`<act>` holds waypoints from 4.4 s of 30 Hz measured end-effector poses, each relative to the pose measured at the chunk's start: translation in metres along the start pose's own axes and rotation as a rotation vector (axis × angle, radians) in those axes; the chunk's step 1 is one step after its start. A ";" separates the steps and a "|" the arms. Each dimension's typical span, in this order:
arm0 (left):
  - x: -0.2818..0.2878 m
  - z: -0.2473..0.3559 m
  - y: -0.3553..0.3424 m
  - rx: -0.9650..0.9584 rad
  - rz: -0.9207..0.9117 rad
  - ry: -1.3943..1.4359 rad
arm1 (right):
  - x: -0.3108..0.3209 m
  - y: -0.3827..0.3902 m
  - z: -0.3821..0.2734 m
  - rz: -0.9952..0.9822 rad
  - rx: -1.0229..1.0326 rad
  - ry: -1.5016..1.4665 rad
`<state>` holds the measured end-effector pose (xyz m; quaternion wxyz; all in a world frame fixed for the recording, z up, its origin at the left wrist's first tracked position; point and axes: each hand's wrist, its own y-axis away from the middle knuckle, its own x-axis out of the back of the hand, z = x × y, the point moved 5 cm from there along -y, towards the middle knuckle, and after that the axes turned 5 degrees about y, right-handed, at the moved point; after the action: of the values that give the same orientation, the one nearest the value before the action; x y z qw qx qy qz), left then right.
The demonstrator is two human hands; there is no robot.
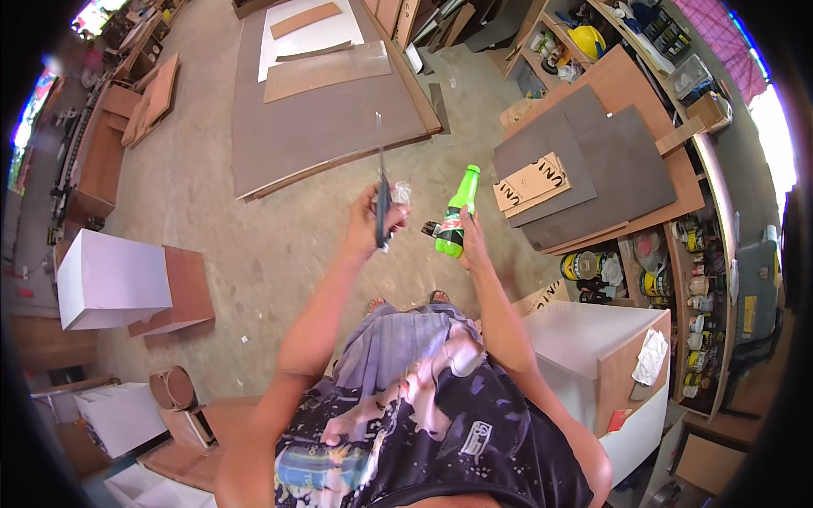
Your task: The person uses shears to cut the label off a green plastic bottle and then proceeds to cut the bottle itself into sections. The person works in a cluttered workshop environment.
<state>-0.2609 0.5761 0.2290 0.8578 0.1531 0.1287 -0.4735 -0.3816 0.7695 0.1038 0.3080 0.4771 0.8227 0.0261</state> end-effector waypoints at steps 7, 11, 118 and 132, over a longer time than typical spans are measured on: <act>-0.004 -0.056 -0.006 -0.051 0.014 -0.284 | -0.057 -0.019 -0.016 0.018 0.123 0.082; -0.003 -0.049 -0.005 -0.073 -0.002 -0.380 | -0.071 -0.004 -0.021 0.062 0.033 0.029; -0.033 -0.057 0.066 0.659 -0.302 0.284 | -0.092 -0.005 -0.047 0.305 0.525 1.098; -0.015 -0.053 0.062 0.509 -0.263 0.068 | -0.088 -0.006 -0.042 0.105 0.561 1.145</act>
<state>-0.2197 0.6392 0.1939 0.7183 0.3613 0.0529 -0.5923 -0.3776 0.7063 0.1786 -0.3187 0.4899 0.8079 0.0756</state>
